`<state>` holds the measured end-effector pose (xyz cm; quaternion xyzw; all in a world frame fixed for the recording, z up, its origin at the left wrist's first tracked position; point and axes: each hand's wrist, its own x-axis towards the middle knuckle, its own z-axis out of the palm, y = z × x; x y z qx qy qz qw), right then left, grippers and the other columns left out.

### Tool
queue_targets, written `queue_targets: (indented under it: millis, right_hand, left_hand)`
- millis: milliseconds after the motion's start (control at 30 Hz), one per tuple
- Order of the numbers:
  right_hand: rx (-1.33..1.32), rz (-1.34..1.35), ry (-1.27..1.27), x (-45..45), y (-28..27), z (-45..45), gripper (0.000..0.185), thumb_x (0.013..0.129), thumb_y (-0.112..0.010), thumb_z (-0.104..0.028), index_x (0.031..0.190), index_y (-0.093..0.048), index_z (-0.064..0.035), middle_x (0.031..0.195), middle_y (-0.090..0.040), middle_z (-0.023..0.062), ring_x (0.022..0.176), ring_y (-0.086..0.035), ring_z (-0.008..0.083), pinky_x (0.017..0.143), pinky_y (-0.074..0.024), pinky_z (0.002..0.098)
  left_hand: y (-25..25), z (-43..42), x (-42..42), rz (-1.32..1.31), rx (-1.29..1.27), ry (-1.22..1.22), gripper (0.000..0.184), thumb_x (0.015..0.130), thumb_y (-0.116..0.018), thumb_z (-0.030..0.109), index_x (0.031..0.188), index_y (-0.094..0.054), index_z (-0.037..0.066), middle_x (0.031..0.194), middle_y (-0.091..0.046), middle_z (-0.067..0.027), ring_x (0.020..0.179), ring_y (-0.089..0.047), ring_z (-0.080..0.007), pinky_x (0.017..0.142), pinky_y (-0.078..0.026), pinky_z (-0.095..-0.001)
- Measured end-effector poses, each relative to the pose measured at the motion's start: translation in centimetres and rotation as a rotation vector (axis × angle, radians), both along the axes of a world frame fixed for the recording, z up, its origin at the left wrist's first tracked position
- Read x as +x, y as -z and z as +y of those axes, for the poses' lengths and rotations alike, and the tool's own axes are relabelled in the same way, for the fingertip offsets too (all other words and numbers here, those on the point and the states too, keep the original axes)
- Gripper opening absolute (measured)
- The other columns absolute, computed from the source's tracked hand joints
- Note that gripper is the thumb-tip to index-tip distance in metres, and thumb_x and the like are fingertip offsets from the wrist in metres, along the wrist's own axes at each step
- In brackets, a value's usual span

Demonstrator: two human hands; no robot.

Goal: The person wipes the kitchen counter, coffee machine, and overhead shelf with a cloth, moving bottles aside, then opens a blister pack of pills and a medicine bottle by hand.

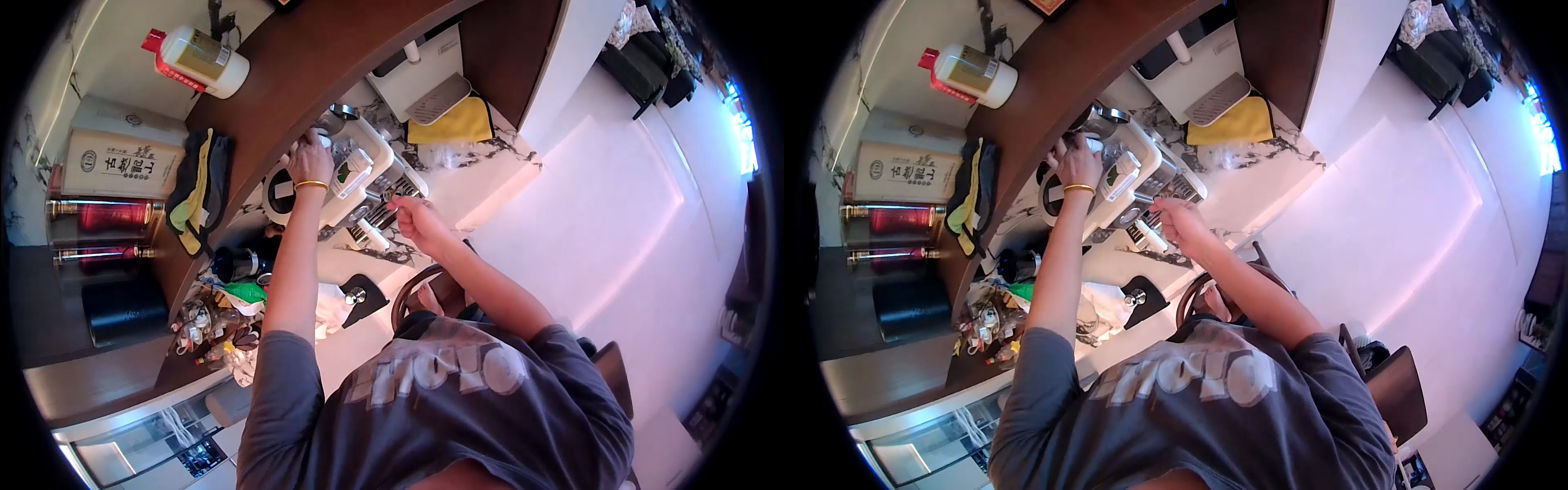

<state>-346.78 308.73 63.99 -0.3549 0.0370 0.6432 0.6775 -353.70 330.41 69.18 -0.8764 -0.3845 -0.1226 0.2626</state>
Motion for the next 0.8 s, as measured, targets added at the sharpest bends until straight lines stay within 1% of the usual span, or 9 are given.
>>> queue_targets:
  millis: [100,233,333,400,433,500,533,700,800]
  right_hand:
    - [-0.089,0.16,0.024,0.1,-0.7,0.4,0.017,0.09,-0.051,-0.017,0.084,-0.057,-0.0019,0.05,-0.034,-0.0062,0.039,-0.024,0.0056,0.037,-0.0174,0.0242]
    - [0.024,0.037,-0.049,-0.1,-1.6,0.5,0.017,0.089,-0.053,-0.019,0.084,-0.057,-0.0032,0.05,-0.033,-0.0067,0.039,-0.025,0.0053,0.039,-0.0184,0.0214]
    - [0.008,-0.263,0.034,0.1,-3.4,1.2,0.019,0.088,-0.056,-0.022,0.085,-0.058,-0.004,0.051,-0.038,-0.0063,0.039,-0.027,0.0044,0.038,-0.0177,0.022]
    - [0.105,-0.787,0.054,0.7,-4.5,1.8,0.033,0.082,-0.062,-0.037,0.085,-0.06,-0.0045,0.053,-0.048,-0.0009,0.041,-0.041,0.0107,0.039,-0.0287,0.026]
    - [0.105,-0.786,0.048,1.0,-5.4,1.5,0.033,0.082,-0.062,-0.037,0.085,-0.06,-0.0045,0.053,-0.048,-0.0009,0.041,-0.041,0.0107,0.039,-0.0287,0.026]
    - [-0.055,-1.448,-0.055,1.7,-7.8,0.5,0.047,0.075,-0.064,-0.05,0.083,-0.061,-0.004,0.057,-0.057,0.0069,0.05,-0.056,0.0222,0.047,-0.0409,0.0342]
    - [-0.041,-1.512,-0.028,1.4,-7.7,0.4,0.055,0.069,-0.064,-0.058,0.081,-0.062,-0.0041,0.059,-0.059,0.0115,0.06,-0.061,0.031,0.055,-0.0461,0.0397]
    - [0.052,-1.495,-0.096,1.0,-7.0,-1.6,0.045,0.076,-0.06,-0.047,0.076,-0.06,-0.0021,0.064,-0.06,0.0135,0.06,-0.061,0.0288,0.055,-0.0461,0.0384]
    - [0.281,-1.056,0.03,0.6,-7.6,-2.2,0.028,0.081,-0.06,-0.028,0.075,-0.057,-0.0007,0.051,-0.049,0.0113,0.051,-0.052,0.0251,0.052,-0.0435,0.0327]
  left_hand:
    - [-0.2,1.1,0.0,0.033,-0.217,-0.061,0.047,0.077,-0.061,0.019,0.121,-0.045,0.014,0.116,-0.059,-0.0132,0.111,-0.052,-0.0301,0.096,-0.031,-0.048]
    - [-1.0,0.5,-0.9,-0.052,-0.088,0.062,0.044,0.073,-0.063,0.019,0.113,-0.047,0.012,0.111,-0.06,-0.014,0.105,-0.056,-0.0303,0.089,-0.038,-0.0484]
    - [-3.5,-1.9,-1.1,-0.37,-0.354,0.174,0.043,0.064,-0.071,0.018,0.1,-0.049,0.012,0.096,-0.061,-0.01,0.099,-0.054,-0.0315,0.089,-0.034,-0.05]
    - [-5.1,-4.6,-1.7,-0.458,-0.547,0.239,0.047,0.062,-0.07,0.014,0.104,-0.049,0.01,0.1,-0.059,-0.0118,0.099,-0.055,-0.0324,0.087,-0.038,-0.0469]
    - [-5.8,-6.4,-2.2,-0.547,-0.746,0.3,0.052,0.061,-0.07,0.011,0.108,-0.048,0.008,0.104,-0.058,-0.0137,0.099,-0.055,-0.0334,0.084,-0.041,-0.0437]
    - [-7.3,-10.7,-2.9,-0.444,-0.67,0.465,0.053,0.06,-0.068,0.006,0.11,-0.049,0.007,0.104,-0.058,-0.0138,0.096,-0.057,-0.0314,0.079,-0.042,-0.0418]
    - [-7.0,-12.1,-3.2,-0.436,-0.592,0.602,0.056,0.06,-0.067,0.006,0.113,-0.048,0.007,0.103,-0.059,-0.0141,0.093,-0.058,-0.0309,0.074,-0.043,-0.0419]
    - [-7.8,-16.1,-5.0,-0.647,-0.761,0.619,0.054,0.065,-0.073,0.015,0.113,-0.051,0.005,0.102,-0.059,-0.0143,0.089,-0.059,-0.0317,0.076,-0.047,-0.0383]
    - [-7.2,-16.7,-5.9,-0.624,-0.778,0.574,0.051,0.068,-0.074,0.02,0.111,-0.052,0.002,0.098,-0.06,-0.0153,0.087,-0.059,-0.0327,0.073,-0.049,-0.0374]
